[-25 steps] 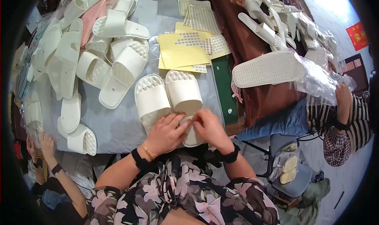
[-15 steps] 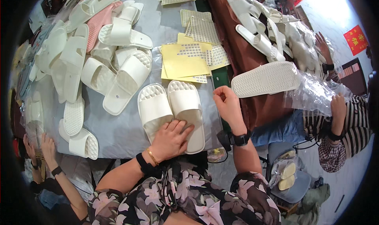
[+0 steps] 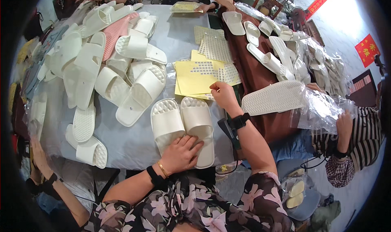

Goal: Inspecting and sorting white slippers at a production table.

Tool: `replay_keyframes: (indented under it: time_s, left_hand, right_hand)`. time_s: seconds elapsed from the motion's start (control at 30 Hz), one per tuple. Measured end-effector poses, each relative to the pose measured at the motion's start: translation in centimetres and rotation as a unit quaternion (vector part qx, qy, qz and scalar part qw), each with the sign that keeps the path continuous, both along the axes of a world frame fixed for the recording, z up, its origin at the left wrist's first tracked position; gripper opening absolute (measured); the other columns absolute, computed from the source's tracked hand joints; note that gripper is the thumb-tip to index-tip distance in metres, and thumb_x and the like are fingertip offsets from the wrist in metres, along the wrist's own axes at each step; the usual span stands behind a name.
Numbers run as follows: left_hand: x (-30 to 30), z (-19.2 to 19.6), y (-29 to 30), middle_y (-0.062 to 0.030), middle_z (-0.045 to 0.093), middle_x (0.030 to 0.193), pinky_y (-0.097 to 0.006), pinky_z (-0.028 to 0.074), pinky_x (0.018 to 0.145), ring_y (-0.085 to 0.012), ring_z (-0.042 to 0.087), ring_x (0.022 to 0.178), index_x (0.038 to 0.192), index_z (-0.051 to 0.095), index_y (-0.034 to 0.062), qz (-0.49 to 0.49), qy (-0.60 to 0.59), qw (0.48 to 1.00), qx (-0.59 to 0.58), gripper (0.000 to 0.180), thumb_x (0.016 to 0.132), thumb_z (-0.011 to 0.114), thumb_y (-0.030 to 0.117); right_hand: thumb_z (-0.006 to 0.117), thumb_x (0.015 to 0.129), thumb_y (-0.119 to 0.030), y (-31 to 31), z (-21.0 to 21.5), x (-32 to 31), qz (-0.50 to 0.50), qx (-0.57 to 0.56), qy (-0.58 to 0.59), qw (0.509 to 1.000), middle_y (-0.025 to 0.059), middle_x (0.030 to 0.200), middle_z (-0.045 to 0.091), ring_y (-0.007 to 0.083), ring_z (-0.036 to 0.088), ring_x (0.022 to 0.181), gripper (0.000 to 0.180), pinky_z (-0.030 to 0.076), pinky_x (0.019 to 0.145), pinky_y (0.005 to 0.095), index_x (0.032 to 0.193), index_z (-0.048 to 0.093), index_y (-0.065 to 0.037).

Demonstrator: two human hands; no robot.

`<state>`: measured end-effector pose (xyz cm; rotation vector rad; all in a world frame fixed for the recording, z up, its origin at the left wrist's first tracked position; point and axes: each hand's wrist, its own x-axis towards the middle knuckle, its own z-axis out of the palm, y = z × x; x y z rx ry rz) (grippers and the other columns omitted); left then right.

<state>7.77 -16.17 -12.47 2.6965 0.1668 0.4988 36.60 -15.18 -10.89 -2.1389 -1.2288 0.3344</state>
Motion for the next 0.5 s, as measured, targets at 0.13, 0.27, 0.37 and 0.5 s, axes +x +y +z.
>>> replay_keyframes:
  time_s: [0.13,0.27,0.37,0.5]
  left_hand:
    - [0.0,0.0,0.0,-0.0091,0.055,0.123,-0.040,0.042,0.094,-0.0258,0.053,0.113,0.129,0.057,0.0160,0.007,-0.006,1.000,-0.001,0.052,0.080,0.062,0.032]
    - [0.0,0.2,-0.1,-0.0080,0.055,0.121,-0.040,0.042,0.095,-0.0246,0.053,0.112,0.128,0.057,0.0158,0.009,-0.003,1.000,-0.001,0.051,0.079,0.062,0.032]
    - [0.0,0.1,-0.1,-0.0072,0.055,0.120,-0.040,0.041,0.095,-0.0239,0.053,0.111,0.127,0.057,0.0157,0.013,-0.010,1.000,-0.004,0.051,0.079,0.063,0.032]
    - [0.0,0.0,-0.1,-0.0065,0.055,0.119,-0.039,0.041,0.095,-0.0235,0.053,0.111,0.125,0.059,0.0155,0.014,-0.015,1.000,-0.013,0.049,0.078,0.062,0.030]
  right_hand:
    - [0.061,0.080,-0.009,1.6,-0.9,1.6,0.011,0.003,-0.035,0.999,0.0199,0.087,0.069,0.0351,0.067,0.085,0.018,0.053,0.077,0.0415,0.094,0.070,-0.001]
    - [0.059,0.081,-0.010,2.4,-1.8,4.3,-0.063,0.019,-0.081,0.995,0.0208,0.088,0.069,0.0370,0.067,0.086,0.018,0.053,0.078,0.0432,0.094,0.070,-0.001]
    - [0.058,0.082,-0.009,1.7,-1.6,6.8,-0.155,0.029,-0.128,0.979,0.0205,0.090,0.069,0.0377,0.067,0.089,0.019,0.053,0.081,0.0436,0.095,0.071,-0.004]
    - [0.059,0.080,-0.008,0.4,-1.8,8.2,-0.189,-0.036,-0.075,0.978,0.0199,0.092,0.070,0.0367,0.067,0.092,0.020,0.053,0.083,0.0421,0.093,0.074,-0.006]
